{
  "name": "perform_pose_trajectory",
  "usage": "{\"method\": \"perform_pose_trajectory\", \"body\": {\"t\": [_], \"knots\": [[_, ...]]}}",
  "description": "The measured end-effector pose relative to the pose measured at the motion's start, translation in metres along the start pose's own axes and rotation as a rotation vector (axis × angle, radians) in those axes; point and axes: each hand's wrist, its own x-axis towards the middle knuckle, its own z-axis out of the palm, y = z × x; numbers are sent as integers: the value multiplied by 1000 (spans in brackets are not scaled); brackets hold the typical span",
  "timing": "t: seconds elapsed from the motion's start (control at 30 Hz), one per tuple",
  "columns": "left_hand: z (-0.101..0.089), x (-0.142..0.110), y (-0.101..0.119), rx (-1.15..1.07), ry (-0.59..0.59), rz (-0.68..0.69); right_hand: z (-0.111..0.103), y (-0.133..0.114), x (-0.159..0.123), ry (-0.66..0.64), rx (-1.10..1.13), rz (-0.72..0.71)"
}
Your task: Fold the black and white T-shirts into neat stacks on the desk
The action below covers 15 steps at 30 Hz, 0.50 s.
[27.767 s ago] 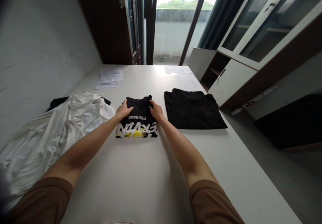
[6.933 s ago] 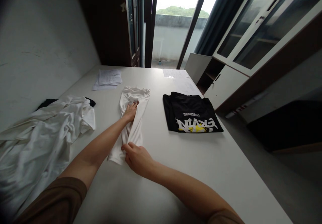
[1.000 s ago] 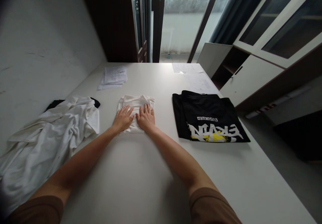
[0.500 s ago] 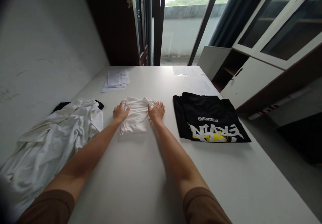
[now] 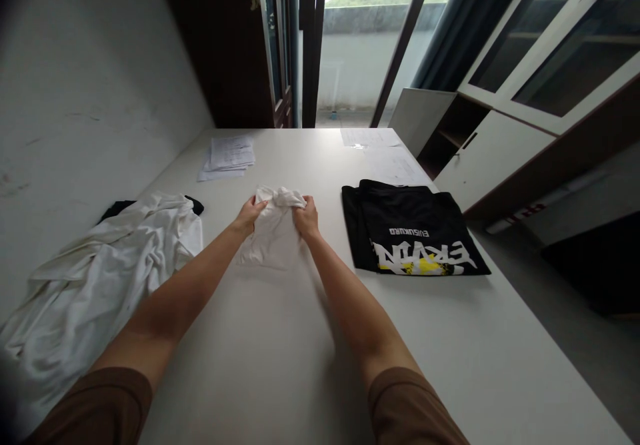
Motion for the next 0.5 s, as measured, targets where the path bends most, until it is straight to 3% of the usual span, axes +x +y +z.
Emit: {"method": "perform_pose_trajectory", "body": {"t": [0.17,0.33,0.5], "knots": [[48,-43,26,-325,-162,-120,-75,-13,-10,9,444,140],[106,-107,52,-420,-314,-355,-180,-26,-48,67,464,70],[172,-149,55,-490,-459,-375,-270,-34,-78,126,348,-35]]}}
